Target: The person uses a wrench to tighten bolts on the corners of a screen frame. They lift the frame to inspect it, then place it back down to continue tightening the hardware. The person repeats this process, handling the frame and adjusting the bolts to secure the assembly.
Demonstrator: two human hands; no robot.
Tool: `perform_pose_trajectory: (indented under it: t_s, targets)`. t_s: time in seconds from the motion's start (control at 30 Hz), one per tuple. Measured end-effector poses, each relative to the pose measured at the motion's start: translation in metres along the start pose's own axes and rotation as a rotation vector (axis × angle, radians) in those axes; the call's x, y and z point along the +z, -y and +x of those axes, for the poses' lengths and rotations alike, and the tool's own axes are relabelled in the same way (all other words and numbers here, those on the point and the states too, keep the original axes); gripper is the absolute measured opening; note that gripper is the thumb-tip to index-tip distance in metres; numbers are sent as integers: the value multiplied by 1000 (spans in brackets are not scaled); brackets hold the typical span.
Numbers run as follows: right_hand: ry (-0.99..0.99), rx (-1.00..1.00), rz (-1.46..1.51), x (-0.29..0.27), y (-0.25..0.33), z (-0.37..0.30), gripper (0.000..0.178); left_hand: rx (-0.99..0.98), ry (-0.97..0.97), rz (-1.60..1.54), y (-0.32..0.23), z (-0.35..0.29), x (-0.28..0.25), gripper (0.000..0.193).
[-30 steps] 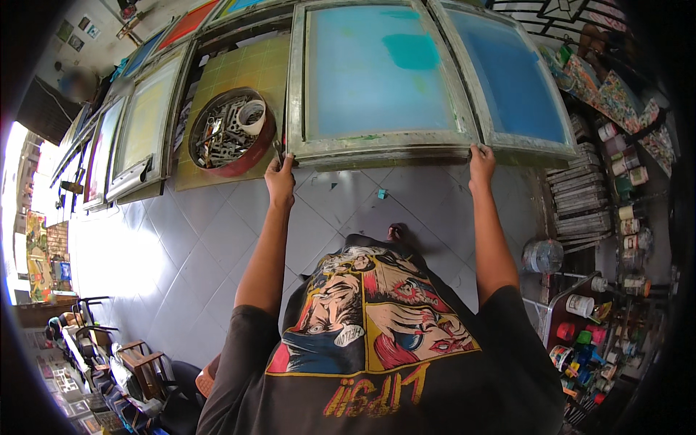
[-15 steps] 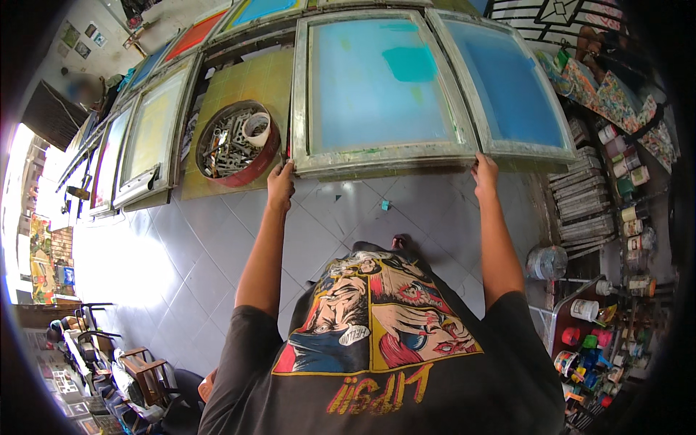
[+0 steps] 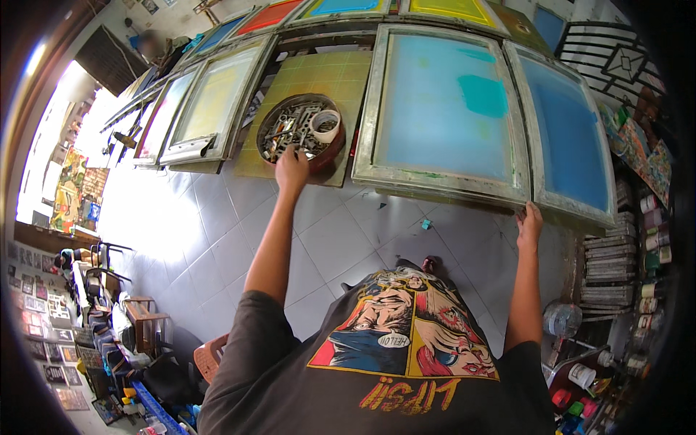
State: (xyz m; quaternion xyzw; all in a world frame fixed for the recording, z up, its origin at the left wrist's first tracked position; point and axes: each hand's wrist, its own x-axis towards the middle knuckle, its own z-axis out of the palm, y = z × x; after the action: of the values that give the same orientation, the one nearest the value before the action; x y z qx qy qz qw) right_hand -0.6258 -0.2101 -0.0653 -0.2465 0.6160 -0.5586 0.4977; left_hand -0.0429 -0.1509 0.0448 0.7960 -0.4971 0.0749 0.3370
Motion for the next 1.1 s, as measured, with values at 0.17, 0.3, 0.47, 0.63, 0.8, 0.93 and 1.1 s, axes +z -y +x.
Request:
perform_pose_trajectory:
  t_s: [0.17, 0.3, 0.47, 0.63, 0.8, 0.93, 1.1]
  targets:
    - [-19, 18, 20, -1, -1, 0, 34, -30, 149, 298, 36, 38, -23, 24]
    - [-11, 24, 55, -9, -7, 7, 33, 58, 254, 387, 47, 64, -17, 26]
    - [-21, 15, 102, -13, -10, 6, 33, 100, 149, 312, 51, 58, -2, 31]
    - [-29, 75, 147, -13, -11, 5, 40, 204, -55, -45, 23, -23, 14, 34]
    - [-71, 51, 143, -8, -13, 8, 39, -38, 302, -370, -43, -80, 56, 52]
    - [-49, 69, 180, -7, -9, 3, 34, -296, 615, -515, -41, -61, 82, 69]
    - [-56, 130, 100, -4, -6, -12, 38, -495, 835, -525, -71, -28, 61, 76]
